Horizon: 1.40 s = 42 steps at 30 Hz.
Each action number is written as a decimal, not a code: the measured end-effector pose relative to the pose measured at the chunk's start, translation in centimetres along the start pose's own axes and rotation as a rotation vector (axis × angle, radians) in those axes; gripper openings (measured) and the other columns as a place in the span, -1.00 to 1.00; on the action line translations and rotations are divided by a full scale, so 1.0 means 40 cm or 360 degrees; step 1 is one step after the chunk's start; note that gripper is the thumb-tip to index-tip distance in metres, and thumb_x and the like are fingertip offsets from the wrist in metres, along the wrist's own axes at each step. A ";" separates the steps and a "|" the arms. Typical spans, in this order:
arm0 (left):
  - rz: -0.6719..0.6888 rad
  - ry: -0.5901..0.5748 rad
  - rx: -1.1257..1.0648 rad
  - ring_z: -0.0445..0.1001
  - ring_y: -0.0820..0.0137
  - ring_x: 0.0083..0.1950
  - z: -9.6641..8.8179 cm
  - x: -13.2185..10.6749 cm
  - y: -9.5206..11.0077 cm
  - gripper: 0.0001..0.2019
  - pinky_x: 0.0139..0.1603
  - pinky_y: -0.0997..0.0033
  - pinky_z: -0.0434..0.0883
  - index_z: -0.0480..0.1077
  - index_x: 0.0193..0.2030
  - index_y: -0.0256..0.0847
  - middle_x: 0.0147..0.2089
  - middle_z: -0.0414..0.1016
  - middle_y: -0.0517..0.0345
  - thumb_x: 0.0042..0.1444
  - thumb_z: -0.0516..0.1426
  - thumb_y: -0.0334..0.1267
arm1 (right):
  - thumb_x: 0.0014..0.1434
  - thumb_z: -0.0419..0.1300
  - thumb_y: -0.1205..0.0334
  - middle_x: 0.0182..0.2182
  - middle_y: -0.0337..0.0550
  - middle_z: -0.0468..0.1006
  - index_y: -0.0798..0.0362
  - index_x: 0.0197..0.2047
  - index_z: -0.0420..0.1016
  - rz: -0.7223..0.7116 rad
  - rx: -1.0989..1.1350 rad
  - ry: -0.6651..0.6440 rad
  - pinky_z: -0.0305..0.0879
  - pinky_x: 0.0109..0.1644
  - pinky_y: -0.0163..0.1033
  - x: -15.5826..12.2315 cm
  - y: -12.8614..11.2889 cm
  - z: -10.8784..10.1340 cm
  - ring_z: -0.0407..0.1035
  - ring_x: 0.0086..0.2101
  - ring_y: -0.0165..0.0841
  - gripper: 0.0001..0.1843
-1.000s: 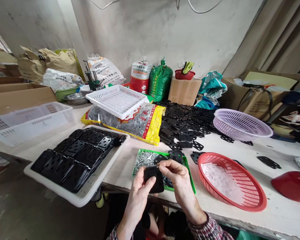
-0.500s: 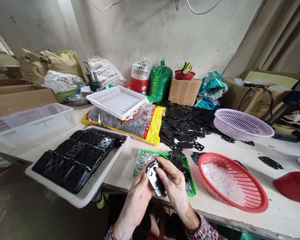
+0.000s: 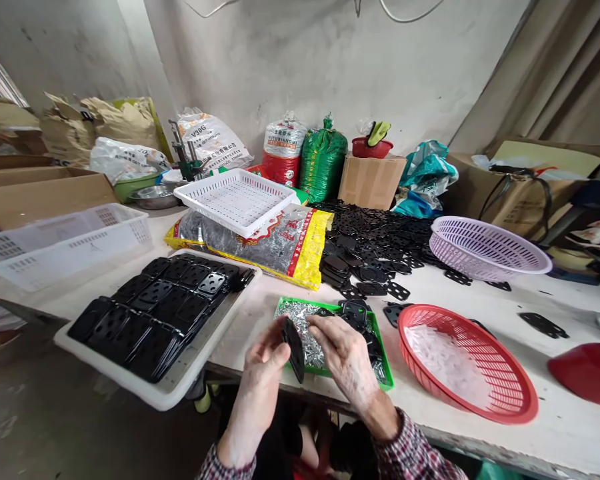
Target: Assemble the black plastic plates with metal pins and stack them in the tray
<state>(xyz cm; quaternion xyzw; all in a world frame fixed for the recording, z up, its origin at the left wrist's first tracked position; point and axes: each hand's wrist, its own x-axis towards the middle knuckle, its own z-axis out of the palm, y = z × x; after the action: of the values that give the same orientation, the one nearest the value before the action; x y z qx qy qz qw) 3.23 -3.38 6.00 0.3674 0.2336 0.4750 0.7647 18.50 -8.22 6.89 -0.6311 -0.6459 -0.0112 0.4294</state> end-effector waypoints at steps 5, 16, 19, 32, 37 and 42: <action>0.0119 0.0215 0.0321 0.55 0.27 -0.01 -0.023 0.019 0.015 -0.49 0.06 0.37 0.43 0.54 0.10 -0.11 -0.04 0.64 0.07 -0.04 0.40 -0.13 | 0.26 0.20 0.35 -0.33 -0.12 0.62 0.03 -0.33 0.60 0.0184 -0.0597 -0.0747 0.36 -0.19 -0.26 0.018 0.006 0.017 0.51 -0.24 -0.24 -0.84; 0.0236 0.0328 0.1133 0.39 0.44 -0.43 -0.022 0.015 0.001 -0.40 -0.39 0.41 0.40 0.46 0.15 -0.23 -0.15 0.51 0.05 -0.02 0.33 0.01 | 0.30 0.05 0.30 -0.43 -0.19 0.52 0.04 -0.33 0.41 0.0542 0.0234 -0.0410 0.27 -0.28 -0.25 0.014 0.027 0.021 0.42 -0.40 -0.33 -0.82; 0.0330 0.0311 0.1326 0.36 0.44 -0.41 -0.019 0.017 -0.008 -0.45 -0.38 0.38 0.41 0.46 0.14 -0.18 -0.03 0.48 0.02 0.01 0.30 -0.04 | 0.25 0.16 0.10 -0.48 -0.26 0.45 0.02 -0.38 0.37 0.0758 0.1132 -0.0198 0.29 -0.36 -0.28 0.017 0.029 0.008 0.34 -0.49 -0.39 -0.78; 0.0546 0.0214 0.1584 0.47 0.26 -0.27 0.026 0.018 -0.021 -0.55 -0.30 0.27 0.44 0.50 0.06 -0.16 0.03 0.52 -0.04 0.00 0.30 -0.16 | -0.06 0.45 0.10 -0.42 -0.20 0.58 0.07 -0.30 0.67 0.1010 0.1513 0.0015 0.34 -0.25 -0.28 0.003 -0.012 -0.041 0.39 -0.37 -0.35 -0.73; 0.0336 0.0162 0.1395 0.51 0.19 -0.18 0.048 0.020 -0.019 -0.52 -0.31 0.32 0.42 0.53 0.05 -0.15 0.02 0.52 -0.04 -0.04 0.36 -0.09 | -0.04 0.43 0.05 -0.42 -0.15 0.61 0.06 -0.39 0.63 0.0995 0.1523 0.0176 0.38 -0.28 -0.24 -0.006 -0.007 -0.044 0.42 -0.40 -0.31 -0.75; 0.0064 -0.0007 0.1223 0.47 0.25 -0.25 0.065 0.023 -0.018 -0.56 -0.26 0.34 0.40 0.58 -0.05 -0.20 -0.10 0.56 0.00 -0.06 0.35 -0.03 | 0.02 0.41 0.13 -0.39 -0.17 0.61 0.03 -0.38 0.65 0.0812 0.1323 0.0267 0.42 -0.19 -0.23 -0.018 0.009 -0.044 0.46 -0.33 -0.30 -0.85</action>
<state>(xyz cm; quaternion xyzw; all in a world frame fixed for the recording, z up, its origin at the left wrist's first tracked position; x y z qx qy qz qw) 5.89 -3.63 7.03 0.6328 0.3856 0.3669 0.5624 19.63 -9.71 7.39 -0.5413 -0.3838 0.3021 0.6844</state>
